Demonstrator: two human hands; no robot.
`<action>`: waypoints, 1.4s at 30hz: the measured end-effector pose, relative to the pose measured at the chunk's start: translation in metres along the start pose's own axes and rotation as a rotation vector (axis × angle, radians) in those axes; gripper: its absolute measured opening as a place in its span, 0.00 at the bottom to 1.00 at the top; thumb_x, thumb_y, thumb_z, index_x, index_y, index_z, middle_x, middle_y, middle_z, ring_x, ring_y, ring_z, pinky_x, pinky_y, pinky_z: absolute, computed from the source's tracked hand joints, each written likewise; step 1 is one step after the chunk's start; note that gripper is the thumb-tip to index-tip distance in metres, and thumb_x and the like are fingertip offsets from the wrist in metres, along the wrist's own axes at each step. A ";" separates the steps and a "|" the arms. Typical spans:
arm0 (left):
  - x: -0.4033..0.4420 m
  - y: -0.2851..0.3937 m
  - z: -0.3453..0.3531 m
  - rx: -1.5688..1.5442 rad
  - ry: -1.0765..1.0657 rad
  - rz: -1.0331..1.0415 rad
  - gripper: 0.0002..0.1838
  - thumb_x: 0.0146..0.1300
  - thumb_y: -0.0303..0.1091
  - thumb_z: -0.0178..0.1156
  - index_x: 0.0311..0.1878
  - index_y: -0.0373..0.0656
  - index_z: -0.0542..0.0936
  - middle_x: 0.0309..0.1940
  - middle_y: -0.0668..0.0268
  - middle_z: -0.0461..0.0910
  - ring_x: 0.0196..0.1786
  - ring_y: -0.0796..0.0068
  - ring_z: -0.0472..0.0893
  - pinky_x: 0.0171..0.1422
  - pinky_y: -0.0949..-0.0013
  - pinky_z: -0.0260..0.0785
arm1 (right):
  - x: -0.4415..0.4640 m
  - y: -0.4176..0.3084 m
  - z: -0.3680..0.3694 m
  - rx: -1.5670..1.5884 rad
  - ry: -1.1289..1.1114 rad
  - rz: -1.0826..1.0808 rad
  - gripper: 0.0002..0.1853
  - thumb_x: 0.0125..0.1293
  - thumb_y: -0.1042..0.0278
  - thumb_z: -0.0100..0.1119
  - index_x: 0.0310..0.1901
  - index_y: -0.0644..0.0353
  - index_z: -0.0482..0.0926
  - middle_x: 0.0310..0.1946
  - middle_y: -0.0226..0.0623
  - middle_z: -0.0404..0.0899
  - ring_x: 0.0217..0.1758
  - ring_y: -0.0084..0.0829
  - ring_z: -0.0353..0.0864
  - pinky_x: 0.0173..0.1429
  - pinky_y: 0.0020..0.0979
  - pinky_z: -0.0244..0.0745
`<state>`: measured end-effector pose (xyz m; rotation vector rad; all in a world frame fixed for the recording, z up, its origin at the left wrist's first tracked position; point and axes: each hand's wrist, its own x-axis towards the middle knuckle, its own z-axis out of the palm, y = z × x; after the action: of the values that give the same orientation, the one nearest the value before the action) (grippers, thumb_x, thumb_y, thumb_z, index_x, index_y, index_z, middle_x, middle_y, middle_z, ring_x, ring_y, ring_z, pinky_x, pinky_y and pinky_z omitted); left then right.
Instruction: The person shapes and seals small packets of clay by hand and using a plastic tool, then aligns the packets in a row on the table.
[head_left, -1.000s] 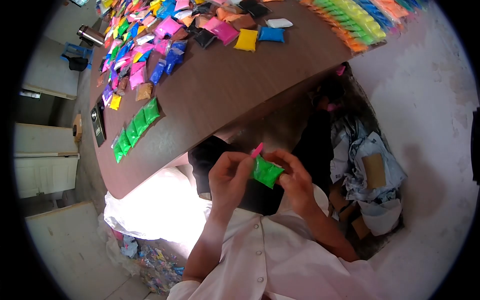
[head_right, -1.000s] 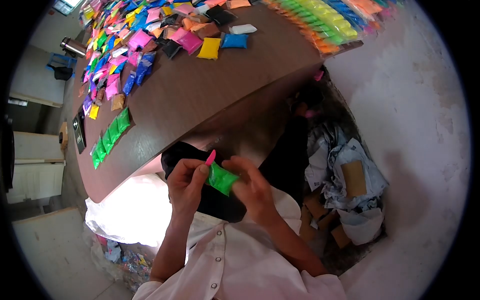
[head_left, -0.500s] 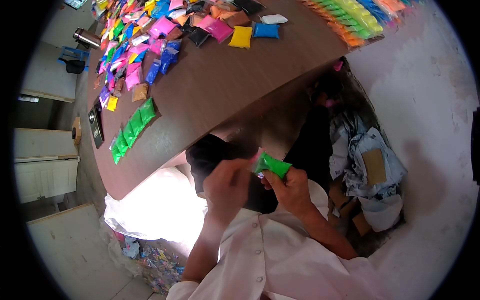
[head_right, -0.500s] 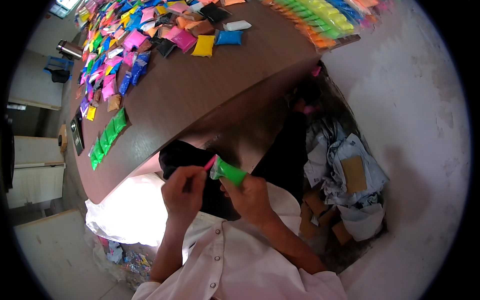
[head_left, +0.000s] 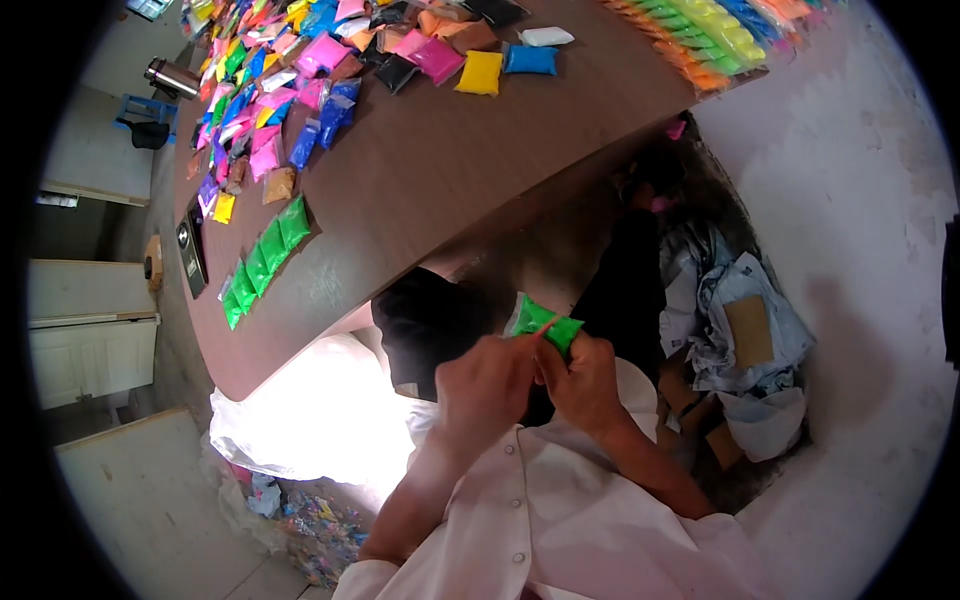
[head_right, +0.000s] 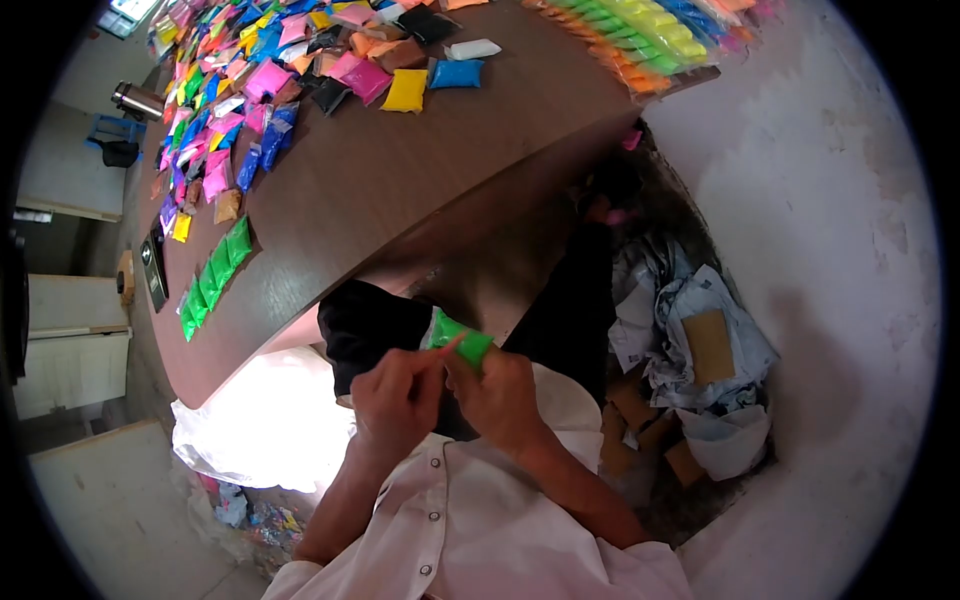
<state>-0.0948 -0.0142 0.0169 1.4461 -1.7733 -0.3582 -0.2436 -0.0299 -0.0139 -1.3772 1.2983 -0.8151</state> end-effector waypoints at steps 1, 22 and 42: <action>0.000 -0.002 0.000 0.050 -0.002 0.001 0.04 0.63 0.18 0.69 0.38 0.36 0.83 0.24 0.62 0.79 0.21 0.77 0.77 0.25 0.73 0.66 | 0.000 0.002 0.001 0.014 0.008 0.003 0.14 0.74 0.63 0.64 0.34 0.66 0.84 0.20 0.39 0.84 0.23 0.34 0.87 0.29 0.33 0.79; -0.009 0.009 0.010 -0.437 0.014 -0.452 0.05 0.72 0.26 0.65 0.41 0.33 0.82 0.26 0.68 0.84 0.27 0.89 0.76 0.30 0.80 0.65 | -0.001 0.005 0.008 -0.036 0.083 -0.094 0.13 0.73 0.62 0.65 0.36 0.65 0.83 0.20 0.40 0.83 0.23 0.38 0.87 0.27 0.35 0.78; -0.007 0.010 0.011 -0.342 0.064 -0.450 0.03 0.69 0.24 0.67 0.40 0.34 0.84 0.24 0.66 0.83 0.25 0.87 0.76 0.29 0.78 0.66 | 0.000 0.007 0.008 -0.126 0.147 -0.146 0.11 0.71 0.65 0.67 0.33 0.64 0.84 0.21 0.43 0.83 0.24 0.44 0.87 0.28 0.38 0.78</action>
<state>-0.1094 -0.0076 0.0136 1.5705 -1.2478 -0.7962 -0.2378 -0.0271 -0.0229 -1.5497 1.3941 -0.9623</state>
